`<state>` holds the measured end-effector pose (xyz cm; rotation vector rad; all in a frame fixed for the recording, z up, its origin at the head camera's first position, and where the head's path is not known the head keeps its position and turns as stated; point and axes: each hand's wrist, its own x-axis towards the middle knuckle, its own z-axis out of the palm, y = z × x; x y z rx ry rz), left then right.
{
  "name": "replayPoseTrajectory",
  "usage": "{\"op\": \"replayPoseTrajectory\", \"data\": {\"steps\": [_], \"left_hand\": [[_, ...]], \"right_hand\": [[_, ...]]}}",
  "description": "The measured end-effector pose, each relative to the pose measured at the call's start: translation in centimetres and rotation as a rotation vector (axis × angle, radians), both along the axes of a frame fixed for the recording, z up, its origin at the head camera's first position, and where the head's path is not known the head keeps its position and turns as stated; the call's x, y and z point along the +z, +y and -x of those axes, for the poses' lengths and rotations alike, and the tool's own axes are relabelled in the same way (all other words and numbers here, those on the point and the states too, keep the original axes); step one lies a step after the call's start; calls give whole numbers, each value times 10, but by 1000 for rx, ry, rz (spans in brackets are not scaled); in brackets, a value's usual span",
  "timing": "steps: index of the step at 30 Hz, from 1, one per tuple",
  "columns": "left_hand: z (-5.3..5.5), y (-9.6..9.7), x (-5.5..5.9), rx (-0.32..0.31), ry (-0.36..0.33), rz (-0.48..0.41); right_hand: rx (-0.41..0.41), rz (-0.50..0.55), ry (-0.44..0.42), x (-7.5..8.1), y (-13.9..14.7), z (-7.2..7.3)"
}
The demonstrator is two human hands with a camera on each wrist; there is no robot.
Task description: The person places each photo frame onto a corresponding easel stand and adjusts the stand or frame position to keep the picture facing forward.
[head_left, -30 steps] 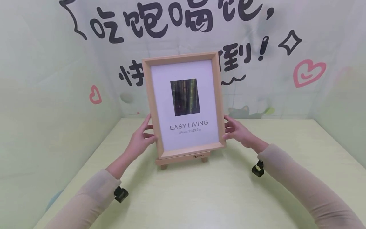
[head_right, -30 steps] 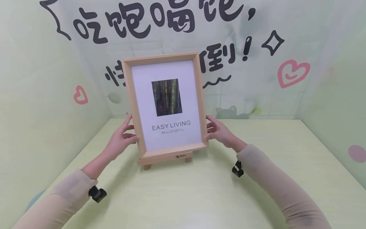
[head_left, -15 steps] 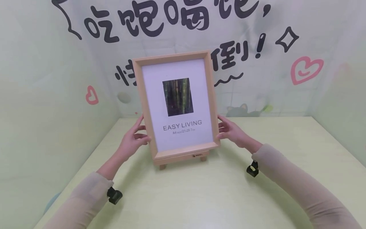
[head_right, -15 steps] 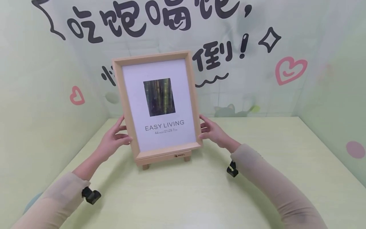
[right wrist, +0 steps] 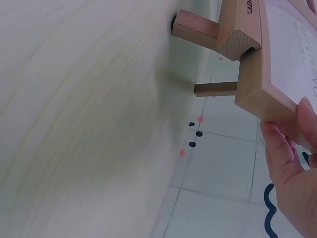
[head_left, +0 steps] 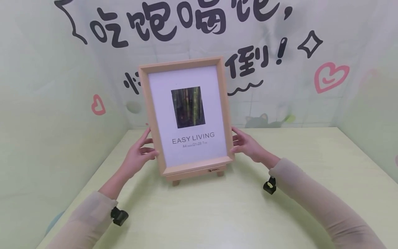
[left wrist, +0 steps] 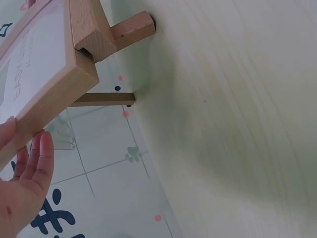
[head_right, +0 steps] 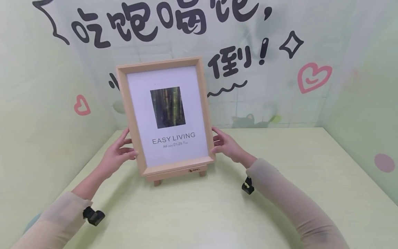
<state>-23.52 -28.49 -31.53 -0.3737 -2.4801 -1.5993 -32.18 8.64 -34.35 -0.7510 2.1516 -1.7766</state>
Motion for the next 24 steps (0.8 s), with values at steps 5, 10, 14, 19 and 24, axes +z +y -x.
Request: {"op": "replayPoseTrajectory", "data": {"steps": [5,10,14,19,24], "left_hand": [[-1,-3,0,-7,0,8],[-3,-6,0,-10,4,8],[-2,-6,0,-13,2,-2],[-2,-6,-1,-11,-1,-10],[-4,-5,0,-10,4,-12]], "right_hand": [[0,-5,2,0,-3,0],[4,-4,0,0,-6,-1],[-4,-17,-7,1,-6,-1],[-4,-23,-9,2,-6,-3],[1,-28,-6,1,-6,-2]]}}
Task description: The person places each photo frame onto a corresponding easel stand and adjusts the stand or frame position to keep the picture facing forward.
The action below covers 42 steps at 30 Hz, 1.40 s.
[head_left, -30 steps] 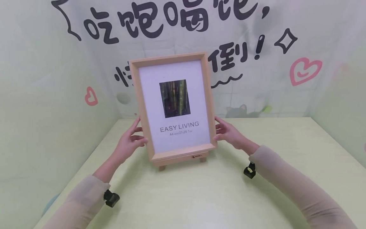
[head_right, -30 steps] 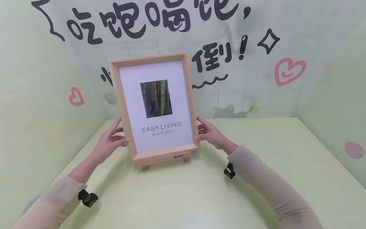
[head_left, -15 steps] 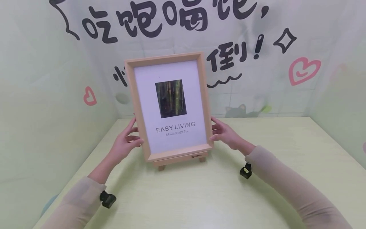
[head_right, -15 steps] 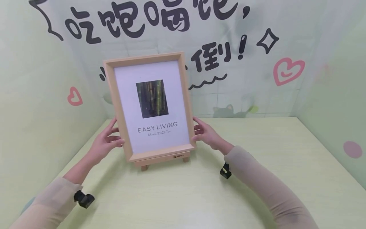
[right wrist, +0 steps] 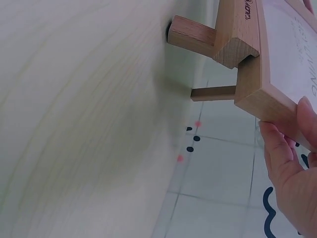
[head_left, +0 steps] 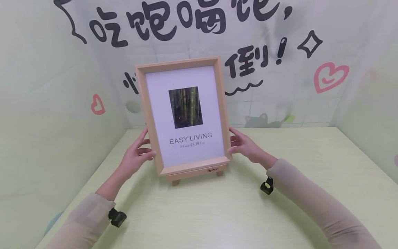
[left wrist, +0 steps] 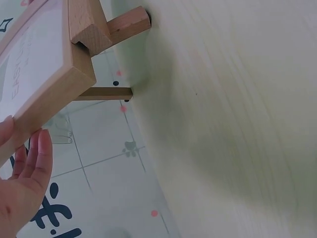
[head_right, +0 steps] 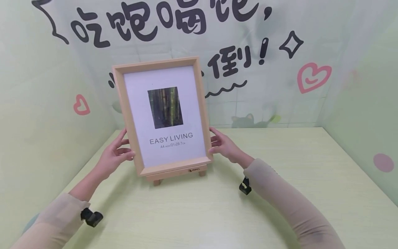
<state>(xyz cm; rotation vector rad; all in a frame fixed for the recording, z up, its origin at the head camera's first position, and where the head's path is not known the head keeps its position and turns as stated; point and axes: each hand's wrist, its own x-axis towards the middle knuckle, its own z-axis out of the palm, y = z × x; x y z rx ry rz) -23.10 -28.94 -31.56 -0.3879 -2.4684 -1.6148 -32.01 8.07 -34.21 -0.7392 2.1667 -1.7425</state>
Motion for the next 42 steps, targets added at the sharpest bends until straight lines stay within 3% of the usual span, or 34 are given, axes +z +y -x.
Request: {"op": "replayPoseTrajectory", "data": {"steps": [6,16,22,33,42], "left_hand": [[-1,1,-6,16,-6,1],[-15,3,-37,23,-75,83],[-20,13,-50,-10,-80,108],[-23,20,-62,-70,-75,52],[-22,19,-66,-81,-134,-31]], "right_hand": [[-22,21,8,-3,-1,-2],[-65,-25,-43,-22,0,-22],[-58,-44,-66,-34,-3,-31],[-45,-31,-126,-37,-8,-29],[-23,-6,-143,-40,-11,-29]]}}
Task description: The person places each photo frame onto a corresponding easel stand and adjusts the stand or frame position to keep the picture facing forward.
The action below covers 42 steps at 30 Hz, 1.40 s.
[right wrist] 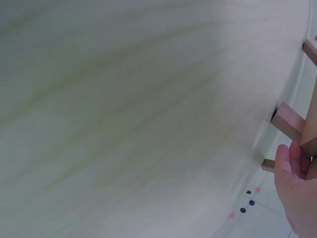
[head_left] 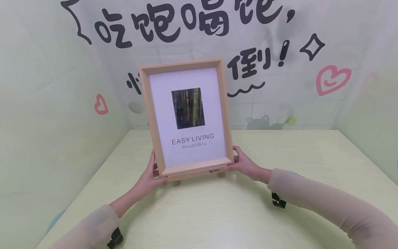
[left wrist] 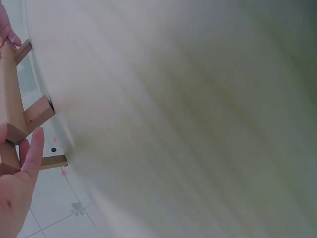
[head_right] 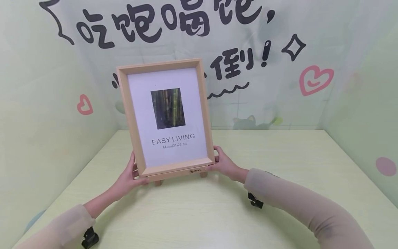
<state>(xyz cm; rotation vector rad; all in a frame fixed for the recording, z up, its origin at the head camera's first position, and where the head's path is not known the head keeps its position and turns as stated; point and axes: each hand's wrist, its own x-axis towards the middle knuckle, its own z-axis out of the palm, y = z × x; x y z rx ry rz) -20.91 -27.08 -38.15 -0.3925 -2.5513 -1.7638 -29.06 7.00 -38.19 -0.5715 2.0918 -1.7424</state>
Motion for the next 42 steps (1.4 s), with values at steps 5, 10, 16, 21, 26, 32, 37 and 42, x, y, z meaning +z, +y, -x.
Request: {"op": "replayPoseTrajectory", "data": {"steps": [5,10,16,21,26,32,37,42], "left_hand": [[2,0,0,-14,-4,-23],[4,1,-1,-18,-15,-35],[7,2,-1,-24,-16,-35],[10,3,-1,-40,-16,-32],[14,4,-1,-60,-12,-19],[20,7,1,-75,1,-4],[27,10,2,-98,17,11],[33,15,2,-97,-2,13]], "right_hand": [[-3,-10,-3,-1,1,2],[-7,-12,-8,-1,2,2],[-21,-19,-19,-1,4,2],[-31,-23,-21,0,6,1],[-44,-39,-14,2,8,1],[-49,-43,-6,1,13,2],[-60,-46,1,1,17,2],[-79,-55,-6,1,23,3]]}}
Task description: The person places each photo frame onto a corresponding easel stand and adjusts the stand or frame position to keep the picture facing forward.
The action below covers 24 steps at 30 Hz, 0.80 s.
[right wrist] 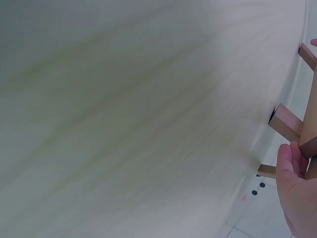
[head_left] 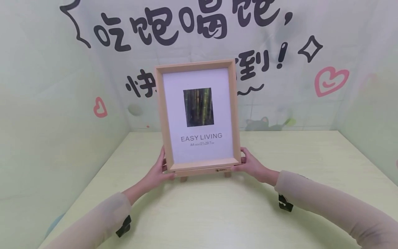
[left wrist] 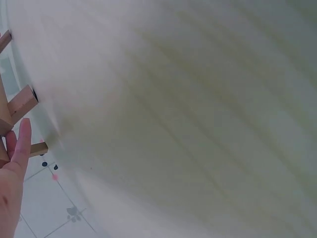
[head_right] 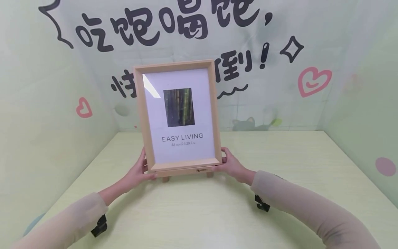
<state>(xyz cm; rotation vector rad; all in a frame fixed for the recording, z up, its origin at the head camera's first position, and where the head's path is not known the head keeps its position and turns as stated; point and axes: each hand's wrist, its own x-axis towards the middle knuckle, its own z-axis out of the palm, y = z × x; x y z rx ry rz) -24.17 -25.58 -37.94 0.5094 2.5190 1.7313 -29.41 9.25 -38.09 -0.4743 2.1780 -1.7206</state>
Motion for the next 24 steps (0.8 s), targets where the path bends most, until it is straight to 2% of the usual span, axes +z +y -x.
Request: {"op": "replayPoseTrajectory", "data": {"steps": [24], "left_hand": [[27,39,-1,-78,-27,-26]], "right_hand": [[-48,-24,23,-4,42,1]]}}
